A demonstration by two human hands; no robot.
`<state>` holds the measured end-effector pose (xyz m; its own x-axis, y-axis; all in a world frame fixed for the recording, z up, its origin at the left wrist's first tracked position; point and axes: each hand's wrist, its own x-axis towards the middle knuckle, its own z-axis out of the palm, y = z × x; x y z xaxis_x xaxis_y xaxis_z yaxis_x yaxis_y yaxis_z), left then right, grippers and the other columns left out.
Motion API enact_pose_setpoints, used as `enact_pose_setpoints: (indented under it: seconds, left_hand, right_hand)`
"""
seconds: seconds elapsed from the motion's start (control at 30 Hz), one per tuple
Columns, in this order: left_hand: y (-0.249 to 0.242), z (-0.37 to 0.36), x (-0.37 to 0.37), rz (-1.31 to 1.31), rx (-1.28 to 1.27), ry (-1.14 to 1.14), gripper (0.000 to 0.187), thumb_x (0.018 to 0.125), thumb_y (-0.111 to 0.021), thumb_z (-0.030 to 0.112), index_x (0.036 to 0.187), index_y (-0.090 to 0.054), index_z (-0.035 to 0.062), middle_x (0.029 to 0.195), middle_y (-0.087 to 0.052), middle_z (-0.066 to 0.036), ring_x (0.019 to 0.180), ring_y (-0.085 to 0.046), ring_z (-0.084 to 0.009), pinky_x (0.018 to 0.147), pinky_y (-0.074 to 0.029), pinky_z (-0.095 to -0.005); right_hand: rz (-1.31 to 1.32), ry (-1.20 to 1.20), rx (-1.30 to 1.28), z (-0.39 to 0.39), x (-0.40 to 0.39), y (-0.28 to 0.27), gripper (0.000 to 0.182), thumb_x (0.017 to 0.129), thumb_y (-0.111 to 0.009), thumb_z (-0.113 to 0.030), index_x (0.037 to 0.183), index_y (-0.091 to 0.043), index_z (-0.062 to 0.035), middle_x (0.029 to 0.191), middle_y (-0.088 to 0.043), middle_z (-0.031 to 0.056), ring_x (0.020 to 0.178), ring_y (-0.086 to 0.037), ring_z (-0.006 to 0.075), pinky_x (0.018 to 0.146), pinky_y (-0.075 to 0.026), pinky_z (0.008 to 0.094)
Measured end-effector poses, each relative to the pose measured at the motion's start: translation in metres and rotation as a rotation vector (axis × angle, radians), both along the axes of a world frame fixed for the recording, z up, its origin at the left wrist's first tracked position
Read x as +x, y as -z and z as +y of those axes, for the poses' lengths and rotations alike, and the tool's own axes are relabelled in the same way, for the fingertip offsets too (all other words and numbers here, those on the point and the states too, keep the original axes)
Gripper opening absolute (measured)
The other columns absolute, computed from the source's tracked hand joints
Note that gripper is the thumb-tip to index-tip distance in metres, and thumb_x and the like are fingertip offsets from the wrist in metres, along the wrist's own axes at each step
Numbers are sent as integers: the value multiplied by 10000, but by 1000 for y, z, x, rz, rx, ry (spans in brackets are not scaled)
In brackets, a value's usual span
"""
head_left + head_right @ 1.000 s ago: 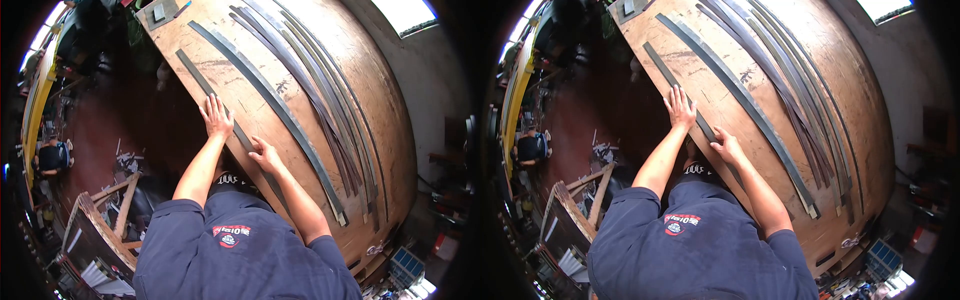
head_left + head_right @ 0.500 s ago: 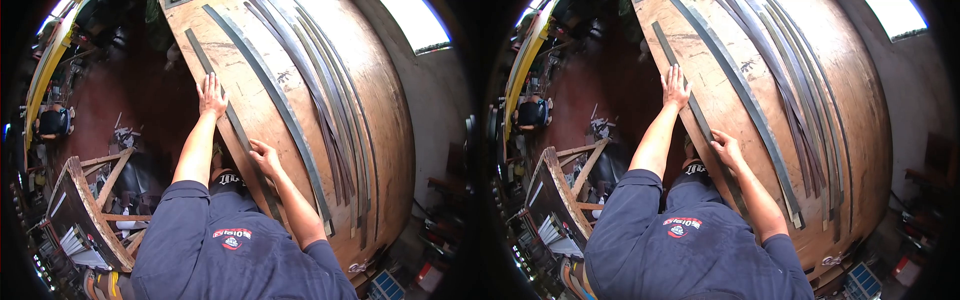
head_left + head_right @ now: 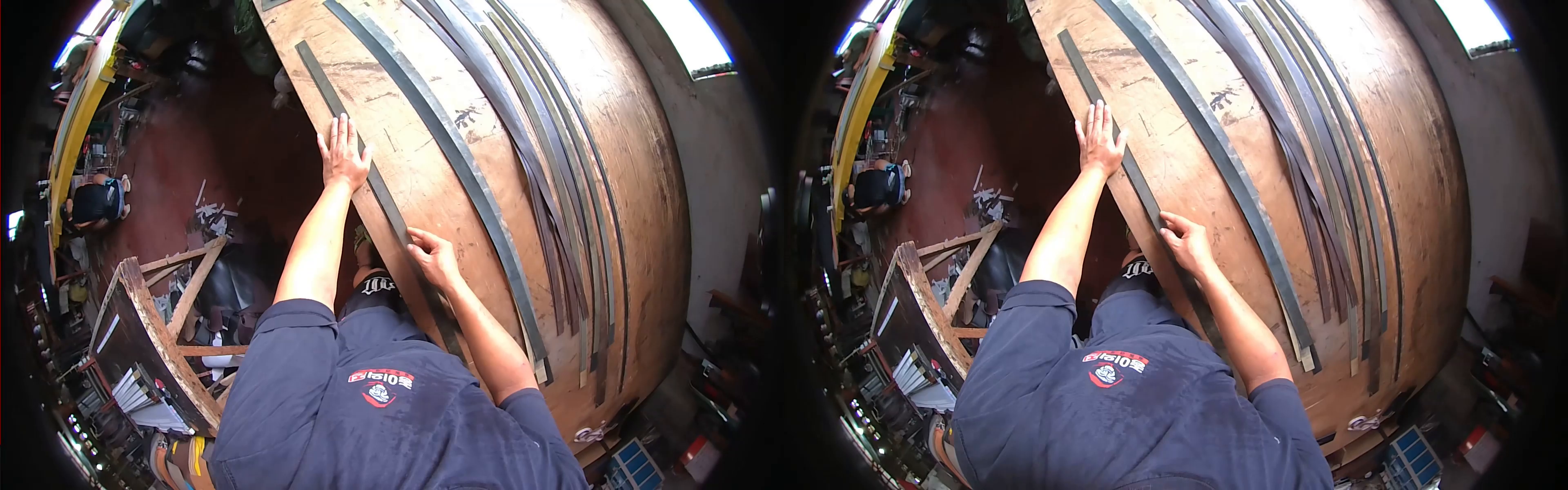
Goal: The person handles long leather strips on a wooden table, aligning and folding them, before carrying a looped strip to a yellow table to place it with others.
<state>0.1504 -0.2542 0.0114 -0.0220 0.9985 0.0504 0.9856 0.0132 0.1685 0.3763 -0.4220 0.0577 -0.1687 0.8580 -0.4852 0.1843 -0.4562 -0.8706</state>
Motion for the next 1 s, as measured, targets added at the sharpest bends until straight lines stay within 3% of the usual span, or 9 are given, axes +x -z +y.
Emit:
enact_pose_setpoints:
  seconds: [0.63,1.0]
  left_hand:
    - [3,1,-1,16,18,5,742,942,-431,485,1500,-255,27,1599,-156,-113,1485,-100,-241,1176,-31,-543]
    - [2,1,-1,12,24,5,745,939,-439,489,1497,-262,28,1598,-157,-114,1482,-112,-250,1176,-34,-540]
  right_hand:
    - [-49,-33,6,1,0,7,353,867,-678,-112,1209,-641,-35,919,-703,78,827,-618,101,760,-503,263]
    - [-123,-52,23,1,-2,10,359,863,-687,-141,1209,-645,-54,951,-712,130,860,-654,151,798,-518,297]
